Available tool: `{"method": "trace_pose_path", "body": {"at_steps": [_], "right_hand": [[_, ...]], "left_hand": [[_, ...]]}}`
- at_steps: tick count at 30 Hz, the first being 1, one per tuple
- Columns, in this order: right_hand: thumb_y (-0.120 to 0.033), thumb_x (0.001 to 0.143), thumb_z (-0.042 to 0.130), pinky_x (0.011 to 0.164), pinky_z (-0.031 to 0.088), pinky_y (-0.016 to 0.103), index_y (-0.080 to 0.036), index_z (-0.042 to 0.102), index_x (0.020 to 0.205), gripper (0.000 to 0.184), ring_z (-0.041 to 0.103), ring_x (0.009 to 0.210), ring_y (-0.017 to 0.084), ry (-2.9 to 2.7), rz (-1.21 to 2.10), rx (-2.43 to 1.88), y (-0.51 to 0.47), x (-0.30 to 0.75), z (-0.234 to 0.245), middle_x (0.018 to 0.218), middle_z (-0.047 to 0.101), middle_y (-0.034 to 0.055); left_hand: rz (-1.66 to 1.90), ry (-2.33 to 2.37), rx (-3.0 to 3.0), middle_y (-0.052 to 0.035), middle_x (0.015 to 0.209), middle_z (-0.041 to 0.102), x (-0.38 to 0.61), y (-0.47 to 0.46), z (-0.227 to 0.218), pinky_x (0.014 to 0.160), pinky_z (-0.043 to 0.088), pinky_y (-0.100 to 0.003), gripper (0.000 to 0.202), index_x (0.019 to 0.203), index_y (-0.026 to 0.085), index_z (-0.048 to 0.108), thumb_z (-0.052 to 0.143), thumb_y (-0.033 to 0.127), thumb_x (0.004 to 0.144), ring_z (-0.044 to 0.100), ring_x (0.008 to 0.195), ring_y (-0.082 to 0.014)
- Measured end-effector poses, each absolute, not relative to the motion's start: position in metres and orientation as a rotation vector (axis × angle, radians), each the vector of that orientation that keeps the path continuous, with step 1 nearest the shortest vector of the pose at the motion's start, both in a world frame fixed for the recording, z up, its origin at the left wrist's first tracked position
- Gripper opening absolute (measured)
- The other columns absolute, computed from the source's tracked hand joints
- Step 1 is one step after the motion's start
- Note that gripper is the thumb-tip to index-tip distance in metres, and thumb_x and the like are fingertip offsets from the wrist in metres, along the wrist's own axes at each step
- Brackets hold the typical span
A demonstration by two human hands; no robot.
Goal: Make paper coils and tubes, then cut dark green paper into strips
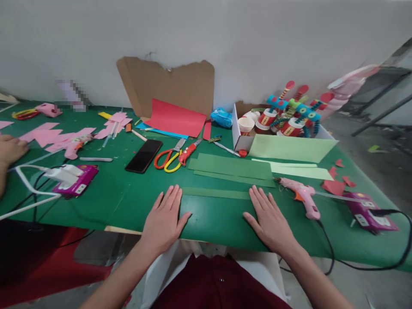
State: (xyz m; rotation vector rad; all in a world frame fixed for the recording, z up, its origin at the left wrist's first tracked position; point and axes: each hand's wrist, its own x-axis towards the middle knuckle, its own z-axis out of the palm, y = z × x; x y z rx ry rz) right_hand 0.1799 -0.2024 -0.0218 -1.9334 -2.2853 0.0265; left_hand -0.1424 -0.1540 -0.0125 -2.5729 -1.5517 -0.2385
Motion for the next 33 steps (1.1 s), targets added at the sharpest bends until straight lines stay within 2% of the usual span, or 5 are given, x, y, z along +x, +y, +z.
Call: {"method": "trace_pose_path", "body": {"at_steps": [4,8,12,21,33], "right_hand": [[-0.059,0.094,0.031,0.116,0.023,0.056,-0.014,0.004,0.154,0.079,0.026,0.144,0.032,-2.183,-0.064,-1.922,-0.202,0.165,-0.014,0.157,0.027,0.0127],[-0.055,0.094,0.037,0.118,0.021,0.053,-0.017,0.013,0.154,0.076,0.023,0.145,0.029,-2.347,0.054,-1.615,-0.191,0.115,0.004,0.156,0.028,0.0101],[-0.052,0.095,0.038,0.116,0.030,0.050,-0.014,0.024,0.152,0.071,0.032,0.142,0.028,-2.408,0.232,-1.478,-0.180,0.080,0.003,0.152,0.037,0.0140],[-0.056,0.094,0.037,0.115,0.033,0.050,-0.012,0.036,0.148,0.069,0.033,0.141,0.029,-2.414,0.244,-1.559,-0.181,0.090,-0.009,0.152,0.037,0.0133],[-0.059,0.092,0.040,0.114,0.031,0.053,-0.005,0.040,0.144,0.075,0.031,0.142,0.034,-2.397,0.175,-1.627,-0.187,0.091,-0.011,0.149,0.038,0.0227]], "left_hand": [[-0.171,-1.585,-2.563,-0.0175,0.145,0.047,-0.140,-0.152,-0.004,0.112,0.031,-0.048,0.058,0.139,0.005,0.046,0.030,0.041,0.096,0.039,0.138,-0.0286],[-0.127,-1.370,-2.778,-0.0112,0.152,0.038,-0.109,-0.155,0.004,0.117,0.024,-0.042,0.055,0.144,0.010,0.039,0.034,0.020,0.091,0.026,0.145,-0.0229],[-0.031,-1.280,-2.907,-0.0100,0.155,0.033,-0.078,-0.157,-0.002,0.116,0.024,-0.039,0.066,0.150,0.013,0.026,0.039,0.021,0.087,0.022,0.146,-0.0217],[0.018,-1.360,-2.858,-0.0085,0.150,0.042,-0.077,-0.158,-0.003,0.114,0.028,-0.043,0.055,0.145,0.015,0.040,0.037,0.028,0.092,0.035,0.140,-0.0233],[0.065,-1.344,-2.805,-0.0090,0.143,0.051,-0.069,-0.157,0.009,0.111,0.028,-0.055,0.051,0.142,0.021,0.045,0.040,0.026,0.091,0.047,0.128,-0.0315]]}}
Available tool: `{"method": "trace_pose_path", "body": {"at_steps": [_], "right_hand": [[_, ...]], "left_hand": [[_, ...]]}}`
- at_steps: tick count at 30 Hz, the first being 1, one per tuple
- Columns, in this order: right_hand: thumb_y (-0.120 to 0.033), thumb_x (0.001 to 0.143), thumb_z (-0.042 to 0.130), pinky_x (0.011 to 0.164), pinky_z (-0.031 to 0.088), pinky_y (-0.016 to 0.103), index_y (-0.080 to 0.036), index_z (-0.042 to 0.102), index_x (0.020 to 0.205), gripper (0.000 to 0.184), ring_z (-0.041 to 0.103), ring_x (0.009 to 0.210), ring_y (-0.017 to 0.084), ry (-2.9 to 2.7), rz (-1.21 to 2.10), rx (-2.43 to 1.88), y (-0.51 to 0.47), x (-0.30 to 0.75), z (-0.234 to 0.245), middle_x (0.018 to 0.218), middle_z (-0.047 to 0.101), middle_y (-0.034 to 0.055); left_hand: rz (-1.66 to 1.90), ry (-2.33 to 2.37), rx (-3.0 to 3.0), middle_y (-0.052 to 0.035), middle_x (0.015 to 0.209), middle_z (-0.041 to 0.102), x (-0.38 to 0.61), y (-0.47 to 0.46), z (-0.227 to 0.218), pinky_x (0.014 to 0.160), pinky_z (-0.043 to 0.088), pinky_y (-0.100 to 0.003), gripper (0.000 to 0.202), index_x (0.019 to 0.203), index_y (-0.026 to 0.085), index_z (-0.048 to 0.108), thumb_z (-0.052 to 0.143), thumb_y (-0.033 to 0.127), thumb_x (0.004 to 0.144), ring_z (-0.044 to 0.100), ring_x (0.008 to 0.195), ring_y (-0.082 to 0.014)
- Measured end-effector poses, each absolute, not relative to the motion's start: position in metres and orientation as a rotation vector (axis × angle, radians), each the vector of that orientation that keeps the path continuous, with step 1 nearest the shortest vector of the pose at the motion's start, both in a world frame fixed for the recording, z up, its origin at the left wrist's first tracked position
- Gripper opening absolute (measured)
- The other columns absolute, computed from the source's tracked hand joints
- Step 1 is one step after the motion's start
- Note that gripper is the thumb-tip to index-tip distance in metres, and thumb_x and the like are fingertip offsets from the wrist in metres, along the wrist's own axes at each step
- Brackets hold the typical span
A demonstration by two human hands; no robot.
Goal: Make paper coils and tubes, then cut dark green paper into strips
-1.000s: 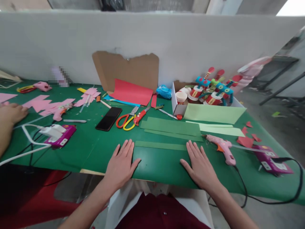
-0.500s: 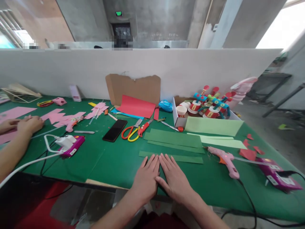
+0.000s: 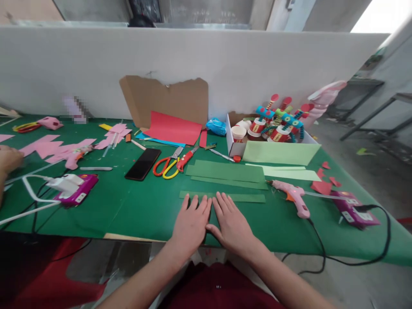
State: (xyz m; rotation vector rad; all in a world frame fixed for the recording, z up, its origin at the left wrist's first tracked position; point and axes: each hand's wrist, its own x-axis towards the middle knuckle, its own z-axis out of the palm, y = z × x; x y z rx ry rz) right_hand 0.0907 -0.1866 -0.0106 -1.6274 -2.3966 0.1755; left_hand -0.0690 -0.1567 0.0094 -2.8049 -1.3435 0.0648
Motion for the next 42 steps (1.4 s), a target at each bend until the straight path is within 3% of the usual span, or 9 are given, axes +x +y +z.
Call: {"method": "trace_pose_path", "body": {"at_steps": [8,20,24,28,31,36,42], "right_hand": [[-0.063,0.090,0.041,0.115,0.029,0.052,-0.006,0.037,0.146,0.080,0.029,0.143,0.033,-2.453,0.214,-1.629,-0.194,0.124,-0.006,0.151,0.035,0.0214],[-0.056,0.095,0.034,0.117,0.026,0.050,-0.009,0.036,0.147,0.070,0.033,0.142,0.029,-2.400,-0.005,-1.831,-0.217,0.192,-0.008,0.150,0.039,0.0168],[-0.050,0.097,0.030,0.116,0.025,0.052,-0.009,0.038,0.146,0.064,0.032,0.142,0.029,-2.323,-0.083,-1.888,-0.218,0.195,-0.005,0.151,0.039,0.0153],[-0.043,0.097,0.035,0.119,0.019,0.052,-0.014,0.040,0.145,0.056,0.024,0.145,0.029,-2.353,-0.052,-1.766,-0.209,0.156,0.003,0.153,0.037,0.0086],[-0.036,0.098,0.036,0.119,0.018,0.052,-0.016,0.050,0.139,0.047,0.031,0.142,0.028,-2.374,0.042,-1.696,-0.199,0.124,0.007,0.147,0.048,0.0066],[-0.027,0.098,0.034,0.117,0.026,0.050,-0.013,0.055,0.134,0.044,0.050,0.127,0.026,-2.351,0.061,-1.672,-0.190,0.109,0.003,0.134,0.060,0.0094],[-0.025,0.096,0.037,0.114,0.031,0.048,-0.009,0.055,0.134,0.044,0.053,0.121,0.027,-2.405,-0.119,-1.658,-0.192,0.105,-0.002,0.128,0.063,0.0133]], "left_hand": [[0.068,-1.419,-2.648,-0.0102,0.137,0.057,-0.091,-0.158,0.012,0.106,0.034,-0.057,0.050,0.136,0.019,0.055,0.032,0.013,0.091,0.054,0.121,-0.0324],[-0.024,-1.511,-2.551,-0.0107,0.131,0.061,-0.137,-0.154,0.017,0.103,0.035,-0.056,0.045,0.129,0.016,0.060,0.031,0.021,0.095,0.058,0.114,-0.0316],[-0.108,-1.535,-2.518,-0.0092,0.131,0.062,-0.132,-0.154,0.022,0.105,0.033,-0.056,0.042,0.123,0.017,0.064,0.034,0.024,0.095,0.053,0.121,-0.0326],[-0.244,-1.361,-2.640,-0.0079,0.134,0.060,-0.098,-0.158,0.020,0.110,0.029,-0.052,0.045,0.127,0.018,0.061,0.039,0.012,0.089,0.046,0.130,-0.0290],[-0.265,-1.236,-2.734,-0.0078,0.132,0.062,-0.067,-0.157,0.014,0.111,0.029,-0.049,0.046,0.129,0.019,0.059,0.041,0.013,0.088,0.047,0.129,-0.0269],[-0.188,-1.133,-2.749,-0.0091,0.126,0.064,-0.046,-0.149,0.007,0.110,0.032,-0.049,0.043,0.128,0.018,0.060,0.038,0.016,0.091,0.048,0.126,-0.0262],[-0.065,-0.919,-2.706,-0.0139,0.121,0.065,-0.042,-0.149,0.007,0.108,0.034,-0.052,0.042,0.126,0.013,0.062,0.042,0.016,0.089,0.051,0.122,-0.0295]]}}
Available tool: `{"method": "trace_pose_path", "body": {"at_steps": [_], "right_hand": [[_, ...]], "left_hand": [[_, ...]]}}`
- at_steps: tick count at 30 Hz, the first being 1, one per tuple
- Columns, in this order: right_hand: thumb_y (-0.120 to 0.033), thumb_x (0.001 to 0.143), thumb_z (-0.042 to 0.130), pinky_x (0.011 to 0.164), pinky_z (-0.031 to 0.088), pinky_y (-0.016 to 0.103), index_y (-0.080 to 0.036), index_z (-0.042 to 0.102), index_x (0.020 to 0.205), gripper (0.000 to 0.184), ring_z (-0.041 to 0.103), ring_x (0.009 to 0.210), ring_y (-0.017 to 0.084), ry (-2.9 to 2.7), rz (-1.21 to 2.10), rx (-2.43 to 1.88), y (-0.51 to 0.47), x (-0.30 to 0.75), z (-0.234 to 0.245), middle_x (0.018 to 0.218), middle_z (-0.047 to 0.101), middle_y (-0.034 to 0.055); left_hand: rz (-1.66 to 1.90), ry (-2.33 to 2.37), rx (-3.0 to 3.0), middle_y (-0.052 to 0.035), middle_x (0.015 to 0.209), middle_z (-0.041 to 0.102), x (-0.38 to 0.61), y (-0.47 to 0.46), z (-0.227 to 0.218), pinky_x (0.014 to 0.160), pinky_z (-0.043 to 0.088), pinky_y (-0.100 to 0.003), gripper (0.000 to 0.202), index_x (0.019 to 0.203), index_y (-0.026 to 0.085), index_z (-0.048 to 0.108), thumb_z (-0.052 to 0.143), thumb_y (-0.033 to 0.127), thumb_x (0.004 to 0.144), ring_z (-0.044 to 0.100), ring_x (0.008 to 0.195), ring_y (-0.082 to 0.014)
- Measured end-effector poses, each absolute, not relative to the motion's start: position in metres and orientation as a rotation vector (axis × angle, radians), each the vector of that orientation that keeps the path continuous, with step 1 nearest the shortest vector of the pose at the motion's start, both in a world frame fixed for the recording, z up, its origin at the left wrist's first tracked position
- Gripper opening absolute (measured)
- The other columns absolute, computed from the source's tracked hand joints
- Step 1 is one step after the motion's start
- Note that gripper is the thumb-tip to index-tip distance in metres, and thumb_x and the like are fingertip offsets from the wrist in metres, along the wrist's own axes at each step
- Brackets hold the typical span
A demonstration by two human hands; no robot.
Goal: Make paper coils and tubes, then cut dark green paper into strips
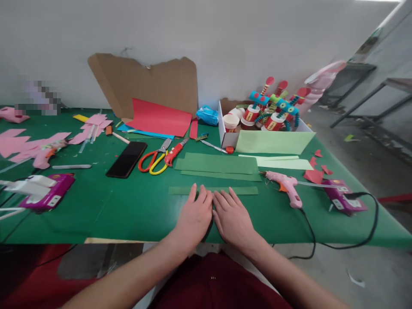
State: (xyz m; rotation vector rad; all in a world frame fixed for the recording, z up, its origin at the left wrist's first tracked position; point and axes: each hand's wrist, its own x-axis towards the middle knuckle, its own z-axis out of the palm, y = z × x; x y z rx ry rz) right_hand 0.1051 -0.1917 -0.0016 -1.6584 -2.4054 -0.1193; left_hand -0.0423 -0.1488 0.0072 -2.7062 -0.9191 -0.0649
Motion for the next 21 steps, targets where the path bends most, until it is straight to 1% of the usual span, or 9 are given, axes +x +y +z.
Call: {"method": "trace_pose_path", "body": {"at_steps": [4,9,12,16,21], "right_hand": [[-0.024,0.095,0.039,0.113,0.030,0.049,-0.006,0.057,0.131,0.043,0.054,0.118,0.028,-2.519,-0.276,-1.569,-0.188,0.104,0.002,0.124,0.064,0.0158],[-0.025,0.095,0.040,0.115,0.026,0.049,-0.006,0.062,0.125,0.041,0.055,0.117,0.028,-2.575,-0.405,-1.519,-0.187,0.119,0.003,0.121,0.067,0.0145],[-0.024,0.096,0.040,0.115,0.026,0.048,-0.005,0.063,0.123,0.041,0.056,0.116,0.028,-2.548,-0.457,-1.557,-0.192,0.134,0.003,0.120,0.067,0.0145],[-0.024,0.096,0.040,0.115,0.025,0.047,-0.008,0.063,0.123,0.040,0.057,0.116,0.027,-2.499,-0.473,-1.644,-0.200,0.156,0.004,0.119,0.068,0.0126],[-0.023,0.096,0.038,0.114,0.026,0.047,-0.009,0.065,0.120,0.039,0.058,0.115,0.027,-2.440,-0.505,-1.747,-0.211,0.181,0.007,0.118,0.069,0.0116]], "left_hand": [[0.022,-0.785,-2.668,-0.0149,0.122,0.064,-0.040,-0.149,0.010,0.106,0.036,-0.051,0.039,0.120,0.014,0.067,0.045,0.018,0.088,0.051,0.122,-0.0314],[0.059,-0.758,-2.674,-0.0164,0.118,0.065,-0.056,-0.145,0.016,0.105,0.035,-0.050,0.037,0.116,0.011,0.069,0.046,0.016,0.088,0.052,0.119,-0.0302],[0.051,-0.815,-2.670,-0.0165,0.116,0.066,-0.075,-0.142,0.018,0.104,0.037,-0.049,0.037,0.113,0.010,0.069,0.044,0.012,0.087,0.053,0.117,-0.0297],[0.060,-0.985,-2.632,-0.0128,0.114,0.067,-0.103,-0.138,0.019,0.102,0.038,-0.046,0.042,0.114,0.012,0.069,0.040,0.003,0.084,0.054,0.115,-0.0276],[0.146,-1.214,-2.632,-0.0092,0.120,0.066,-0.136,-0.136,0.022,0.101,0.038,-0.047,0.051,0.121,0.016,0.064,0.041,-0.001,0.079,0.053,0.117,-0.0275]]}}
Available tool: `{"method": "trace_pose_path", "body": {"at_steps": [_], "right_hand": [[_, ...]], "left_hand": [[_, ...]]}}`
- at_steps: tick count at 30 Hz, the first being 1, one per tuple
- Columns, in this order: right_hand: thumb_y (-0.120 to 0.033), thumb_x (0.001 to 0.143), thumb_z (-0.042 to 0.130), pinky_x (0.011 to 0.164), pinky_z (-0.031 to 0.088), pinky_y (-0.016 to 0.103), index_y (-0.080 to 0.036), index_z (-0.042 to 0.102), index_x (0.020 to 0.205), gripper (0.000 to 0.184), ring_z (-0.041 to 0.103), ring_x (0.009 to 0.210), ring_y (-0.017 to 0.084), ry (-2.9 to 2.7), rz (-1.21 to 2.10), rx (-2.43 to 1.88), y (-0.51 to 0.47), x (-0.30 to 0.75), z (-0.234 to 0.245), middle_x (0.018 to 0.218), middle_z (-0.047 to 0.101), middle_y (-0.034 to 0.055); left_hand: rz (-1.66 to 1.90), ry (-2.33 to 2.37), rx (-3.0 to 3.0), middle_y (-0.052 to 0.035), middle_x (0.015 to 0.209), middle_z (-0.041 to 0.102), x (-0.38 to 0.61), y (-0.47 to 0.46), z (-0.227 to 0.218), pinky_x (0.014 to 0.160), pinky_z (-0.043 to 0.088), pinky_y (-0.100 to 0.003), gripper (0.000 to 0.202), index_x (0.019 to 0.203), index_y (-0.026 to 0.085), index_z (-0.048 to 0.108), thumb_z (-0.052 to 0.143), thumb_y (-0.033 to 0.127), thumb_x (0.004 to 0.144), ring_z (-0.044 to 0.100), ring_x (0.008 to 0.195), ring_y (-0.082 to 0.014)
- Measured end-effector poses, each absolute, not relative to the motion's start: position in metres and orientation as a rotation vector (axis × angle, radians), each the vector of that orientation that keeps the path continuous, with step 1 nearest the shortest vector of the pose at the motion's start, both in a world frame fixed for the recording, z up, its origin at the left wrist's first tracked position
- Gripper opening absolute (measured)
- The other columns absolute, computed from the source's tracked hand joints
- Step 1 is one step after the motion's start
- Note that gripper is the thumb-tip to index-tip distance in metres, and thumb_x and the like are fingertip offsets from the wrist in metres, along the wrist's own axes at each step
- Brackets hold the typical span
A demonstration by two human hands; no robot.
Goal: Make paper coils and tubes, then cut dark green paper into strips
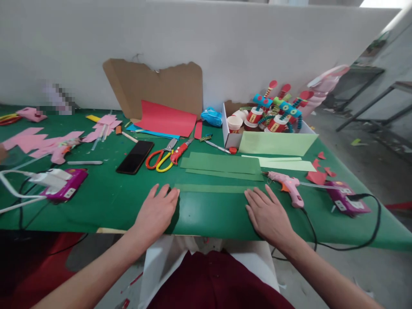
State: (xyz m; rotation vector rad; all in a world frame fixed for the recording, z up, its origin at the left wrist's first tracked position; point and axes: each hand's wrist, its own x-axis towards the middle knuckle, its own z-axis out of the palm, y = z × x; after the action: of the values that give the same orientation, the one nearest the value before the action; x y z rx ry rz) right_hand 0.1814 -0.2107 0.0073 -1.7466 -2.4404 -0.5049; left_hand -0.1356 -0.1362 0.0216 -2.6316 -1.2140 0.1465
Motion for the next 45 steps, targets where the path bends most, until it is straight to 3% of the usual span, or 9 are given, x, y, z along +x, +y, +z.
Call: {"method": "trace_pose_path", "body": {"at_steps": [5,10,15,19,23,26,31,38,45], "right_hand": [[-0.025,0.095,0.039,0.111,0.029,0.054,-0.012,0.070,0.110,0.037,0.057,0.114,0.031,-2.287,-0.516,-1.847,-0.210,0.194,0.018,0.108,0.072,0.0131],[-0.028,0.094,0.041,0.112,0.027,0.057,-0.018,0.065,0.121,0.037,0.053,0.120,0.030,-2.135,-0.288,-1.675,-0.168,0.148,0.027,0.122,0.066,0.0124],[-0.022,0.094,0.041,0.104,0.041,0.052,-0.024,0.067,0.117,0.035,0.061,0.110,0.024,-1.906,0.038,-1.405,-0.111,0.079,0.005,0.113,0.070,0.0108],[-0.012,0.088,0.044,0.087,0.053,0.036,-0.020,0.071,0.103,0.031,0.064,0.095,0.021,-1.907,0.187,-1.303,-0.100,0.065,-0.015,0.097,0.072,0.0099],[-0.012,0.088,0.048,0.086,0.053,0.034,-0.017,0.071,0.098,0.025,0.063,0.093,0.021,-1.955,0.241,-1.260,-0.108,0.070,-0.017,0.093,0.071,0.0096],[-0.017,0.088,0.053,0.090,0.051,0.037,-0.017,0.069,0.104,0.022,0.061,0.098,0.022,-2.028,0.274,-1.284,-0.110,0.069,-0.014,0.100,0.071,0.0100],[-0.035,0.083,0.067,0.102,0.042,0.044,-0.017,0.064,0.120,0.041,0.054,0.118,0.027,-2.203,0.282,-1.347,-0.107,0.065,-0.011,0.120,0.066,0.0122],[-0.041,0.085,0.064,0.105,0.041,0.045,-0.020,0.061,0.125,0.046,0.051,0.124,0.026,-2.239,0.259,-1.408,-0.108,0.066,-0.011,0.126,0.063,0.0124],[-0.035,0.092,0.054,0.108,0.037,0.046,-0.027,0.057,0.132,0.041,0.042,0.133,0.027,-2.321,0.283,-1.419,-0.111,0.066,-0.002,0.138,0.056,0.0081]], "left_hand": [[0.095,-1.403,-2.599,-0.0085,0.122,0.066,-0.163,-0.125,0.034,0.095,0.041,-0.045,0.047,0.113,0.020,0.068,0.044,0.001,0.077,0.055,0.113,-0.0274],[-0.338,-1.562,-2.541,-0.0085,0.112,0.068,-0.149,-0.068,0.056,0.084,0.046,-0.037,0.036,0.113,0.020,0.066,0.039,0.015,0.089,0.057,0.104,-0.0238],[-0.193,-1.795,-2.450,-0.0138,0.104,0.069,-0.095,-0.005,0.061,0.082,0.043,-0.036,0.032,0.112,0.014,0.063,0.041,0.028,0.093,0.056,0.104,-0.0265],[-0.109,-1.850,-2.414,-0.0190,0.111,0.065,-0.068,0.014,0.045,0.090,0.038,-0.041,0.030,0.109,0.011,0.062,0.051,0.031,0.089,0.051,0.112,-0.0311],[-0.162,-1.853,-2.387,-0.0202,0.115,0.062,-0.075,0.013,0.037,0.088,0.038,-0.043,0.031,0.114,0.011,0.059,0.041,0.014,0.089,0.050,0.111,-0.0309],[-0.242,-1.871,-2.311,-0.0190,0.111,0.062,-0.103,0.000,0.039,0.085,0.041,-0.044,0.041,0.125,0.012,0.054,0.035,0.012,0.089,0.051,0.108,-0.0319],[-0.391,-1.737,-2.480,-0.0127,0.112,0.060,-0.171,-0.047,0.032,0.081,0.044,-0.037,0.041,0.127,0.019,0.055,0.035,0.016,0.090,0.054,0.098,-0.0252],[-0.433,-1.663,-2.599,-0.0094,0.113,0.061,-0.219,-0.096,0.002,0.085,0.045,-0.038,0.042,0.121,0.023,0.059,0.037,0.012,0.088,0.054,0.100,-0.0228],[-0.411,-1.617,-2.695,-0.0094,0.115,0.061,-0.219,-0.100,0.003,0.086,0.046,-0.035,0.041,0.121,0.021,0.059,0.037,0.011,0.088,0.055,0.102,-0.0222]]}}
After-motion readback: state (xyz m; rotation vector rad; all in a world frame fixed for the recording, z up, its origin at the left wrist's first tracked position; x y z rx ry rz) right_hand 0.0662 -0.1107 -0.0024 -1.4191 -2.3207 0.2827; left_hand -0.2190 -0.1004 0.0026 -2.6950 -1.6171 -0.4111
